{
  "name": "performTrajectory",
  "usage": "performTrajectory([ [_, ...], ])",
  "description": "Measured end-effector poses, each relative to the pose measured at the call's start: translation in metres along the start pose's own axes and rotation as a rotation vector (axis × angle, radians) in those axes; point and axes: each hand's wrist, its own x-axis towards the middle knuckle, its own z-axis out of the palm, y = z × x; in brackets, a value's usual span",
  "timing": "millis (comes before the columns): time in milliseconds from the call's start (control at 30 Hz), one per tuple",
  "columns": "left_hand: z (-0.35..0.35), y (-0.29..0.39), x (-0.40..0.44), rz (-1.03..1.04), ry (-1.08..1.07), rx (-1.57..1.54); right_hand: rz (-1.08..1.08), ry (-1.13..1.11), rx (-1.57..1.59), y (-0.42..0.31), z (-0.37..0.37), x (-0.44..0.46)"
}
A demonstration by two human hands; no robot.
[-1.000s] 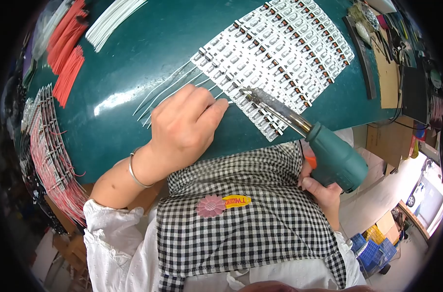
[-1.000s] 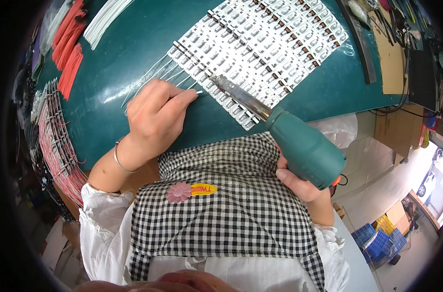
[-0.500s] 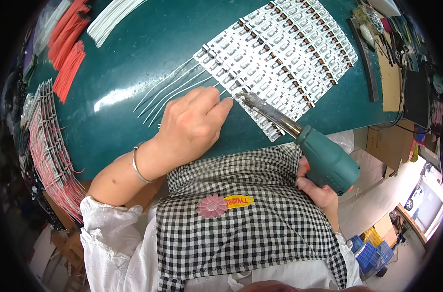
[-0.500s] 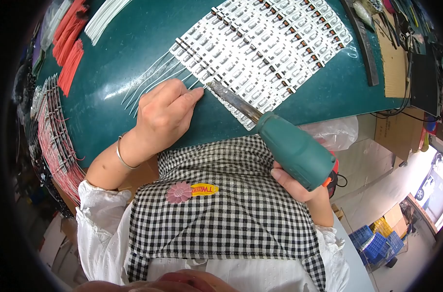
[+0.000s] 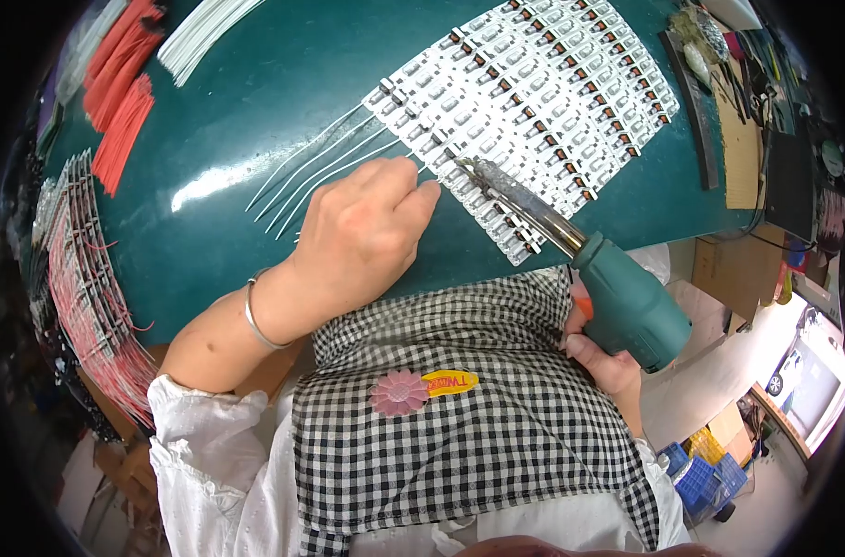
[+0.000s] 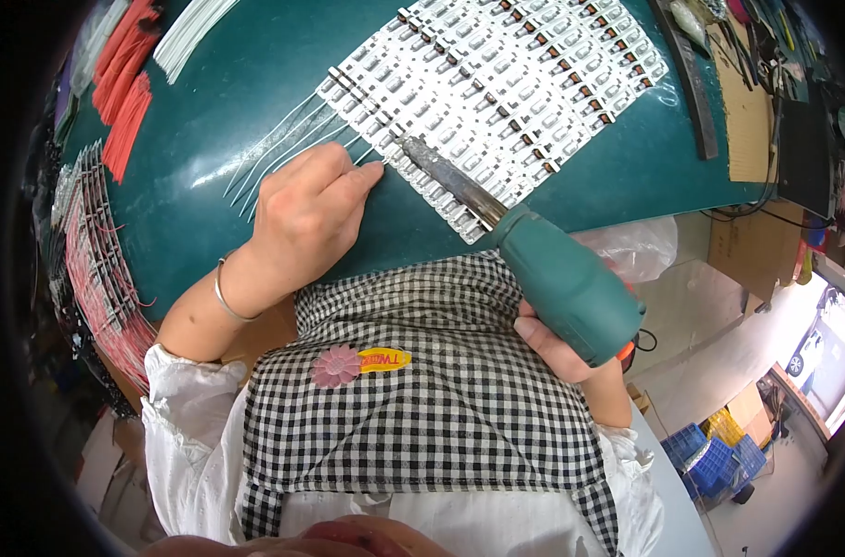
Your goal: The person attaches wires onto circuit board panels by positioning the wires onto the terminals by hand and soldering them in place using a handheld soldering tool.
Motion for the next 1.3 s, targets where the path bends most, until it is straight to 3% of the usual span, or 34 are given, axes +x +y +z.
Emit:
performTrajectory([
  [467,-0.012,0.01,0.004,0.001,0.082,0.075,0.005,0.036,0.312,0.004,-0.006,-0.01],
  [833,0.017,0.024,-0.008,-0.145,0.119,0.011,0.088,0.012,0.208,0.011,-0.009,-0.021],
  [1300,0.018,0.023,-0.01,-0.155,0.145,0.02,-0.146,-0.107,0.042,0.014,-0.008,-0.003],
])
